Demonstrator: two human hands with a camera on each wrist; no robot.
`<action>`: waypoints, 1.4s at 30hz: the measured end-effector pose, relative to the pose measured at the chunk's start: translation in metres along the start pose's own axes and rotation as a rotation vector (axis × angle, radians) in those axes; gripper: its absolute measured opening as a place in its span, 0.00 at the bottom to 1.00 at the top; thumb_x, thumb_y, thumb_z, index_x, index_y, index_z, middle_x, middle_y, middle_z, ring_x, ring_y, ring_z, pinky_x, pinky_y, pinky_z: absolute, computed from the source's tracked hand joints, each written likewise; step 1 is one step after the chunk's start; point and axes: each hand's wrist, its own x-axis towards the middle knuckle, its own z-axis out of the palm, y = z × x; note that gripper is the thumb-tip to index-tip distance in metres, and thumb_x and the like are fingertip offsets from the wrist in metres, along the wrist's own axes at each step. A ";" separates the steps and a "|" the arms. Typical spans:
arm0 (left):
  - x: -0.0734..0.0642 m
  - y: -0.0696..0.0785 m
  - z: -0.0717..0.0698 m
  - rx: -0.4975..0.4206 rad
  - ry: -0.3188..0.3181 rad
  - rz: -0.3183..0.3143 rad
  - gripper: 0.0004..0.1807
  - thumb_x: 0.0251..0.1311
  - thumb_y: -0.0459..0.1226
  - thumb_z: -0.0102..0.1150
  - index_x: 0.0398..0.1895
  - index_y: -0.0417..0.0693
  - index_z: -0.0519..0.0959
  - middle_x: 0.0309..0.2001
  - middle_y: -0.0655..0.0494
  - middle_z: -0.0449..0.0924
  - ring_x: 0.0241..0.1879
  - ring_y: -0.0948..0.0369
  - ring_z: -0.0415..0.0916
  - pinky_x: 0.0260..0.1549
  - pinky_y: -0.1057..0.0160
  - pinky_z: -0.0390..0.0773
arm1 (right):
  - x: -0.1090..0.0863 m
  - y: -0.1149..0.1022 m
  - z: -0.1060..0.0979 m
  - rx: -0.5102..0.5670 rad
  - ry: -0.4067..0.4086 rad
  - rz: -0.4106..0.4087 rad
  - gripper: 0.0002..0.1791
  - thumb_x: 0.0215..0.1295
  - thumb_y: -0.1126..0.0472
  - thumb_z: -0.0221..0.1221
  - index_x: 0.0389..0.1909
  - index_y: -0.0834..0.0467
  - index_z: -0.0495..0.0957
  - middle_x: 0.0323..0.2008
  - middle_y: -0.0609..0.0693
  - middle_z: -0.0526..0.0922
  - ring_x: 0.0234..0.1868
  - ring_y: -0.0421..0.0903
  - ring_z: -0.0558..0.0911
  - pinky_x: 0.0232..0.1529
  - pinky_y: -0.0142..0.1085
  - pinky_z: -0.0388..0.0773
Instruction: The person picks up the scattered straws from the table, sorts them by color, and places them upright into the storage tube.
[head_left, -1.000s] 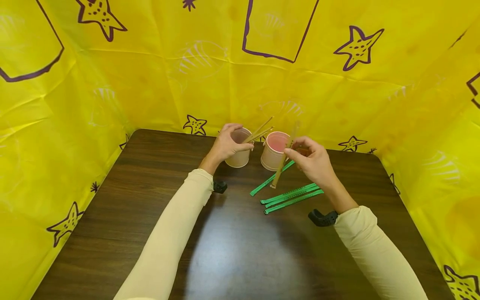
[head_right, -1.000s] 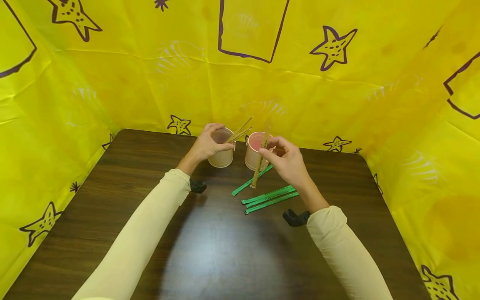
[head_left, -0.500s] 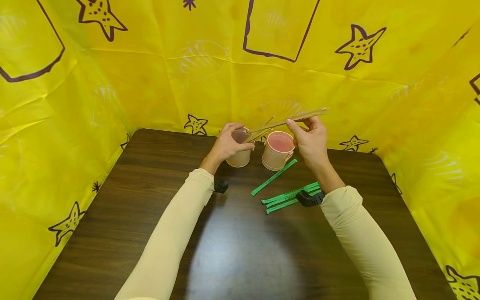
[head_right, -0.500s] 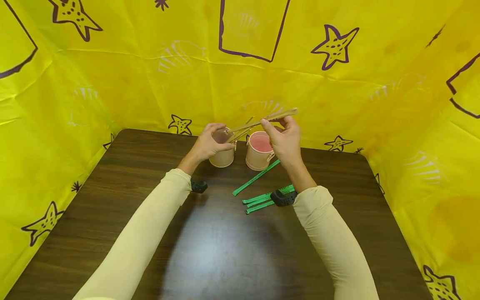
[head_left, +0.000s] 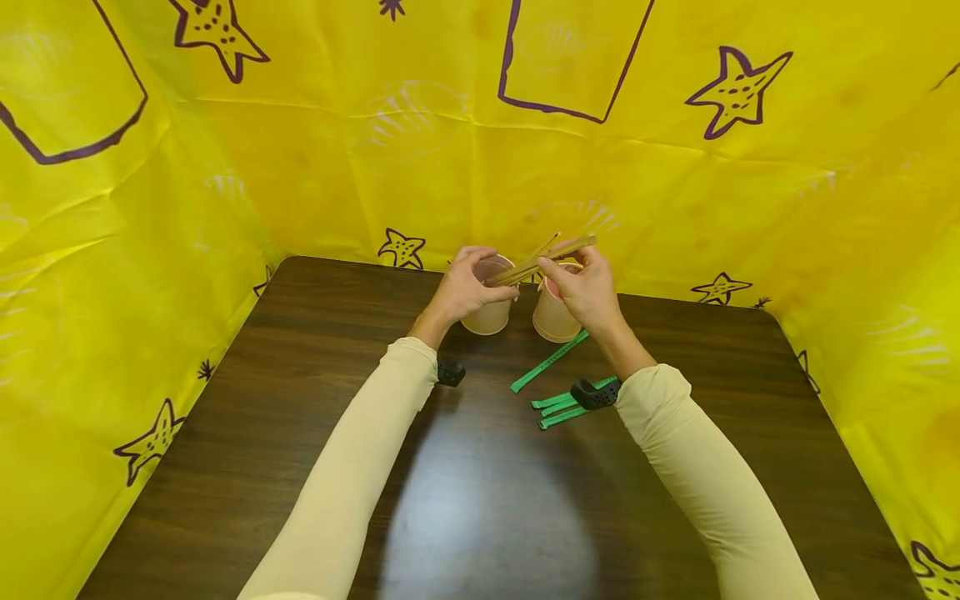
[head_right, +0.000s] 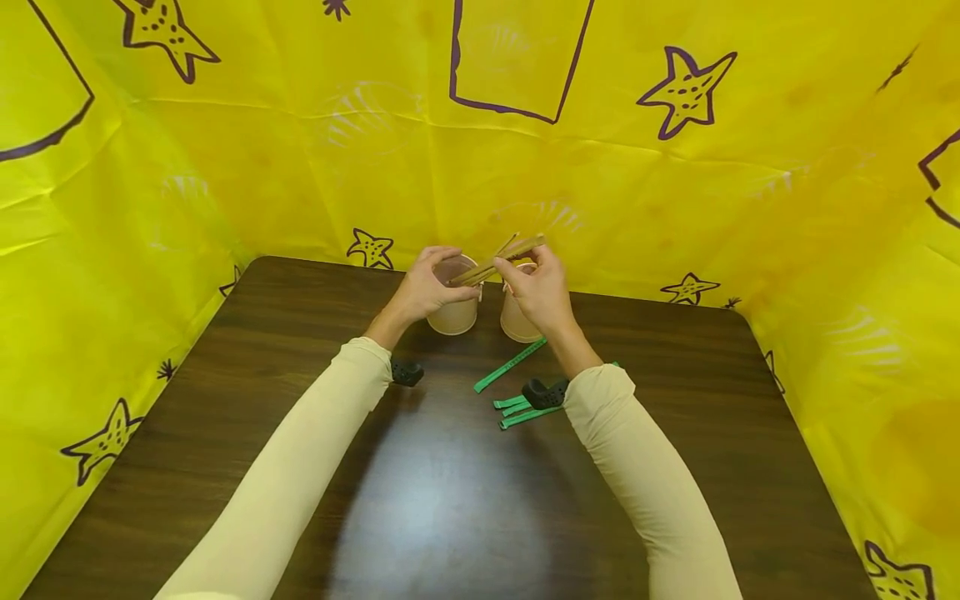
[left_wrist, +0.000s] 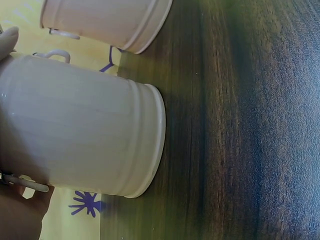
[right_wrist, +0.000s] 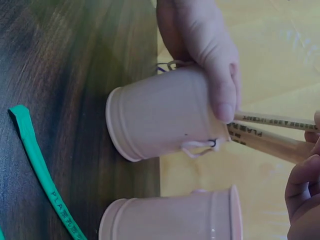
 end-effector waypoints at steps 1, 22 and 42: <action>0.000 0.001 0.001 0.006 -0.002 0.000 0.49 0.48 0.51 0.80 0.73 0.46 0.69 0.71 0.53 0.63 0.72 0.51 0.63 0.73 0.48 0.65 | 0.000 0.001 0.000 -0.006 0.001 -0.003 0.17 0.67 0.62 0.67 0.51 0.67 0.77 0.42 0.42 0.81 0.27 0.35 0.85 0.29 0.29 0.81; 0.001 0.008 0.000 0.193 0.003 0.028 0.50 0.46 0.57 0.80 0.73 0.52 0.70 0.73 0.56 0.64 0.71 0.51 0.59 0.69 0.45 0.67 | -0.021 -0.011 -0.036 -0.012 0.014 -0.014 0.17 0.67 0.57 0.68 0.53 0.58 0.78 0.51 0.45 0.81 0.18 0.34 0.71 0.20 0.26 0.67; -0.012 0.023 0.011 0.476 0.236 0.255 0.43 0.41 0.62 0.78 0.56 0.45 0.78 0.61 0.47 0.73 0.63 0.46 0.62 0.66 0.49 0.64 | -0.095 0.052 -0.105 -0.743 -0.348 0.033 0.13 0.69 0.58 0.66 0.50 0.58 0.81 0.44 0.55 0.85 0.41 0.56 0.82 0.44 0.48 0.79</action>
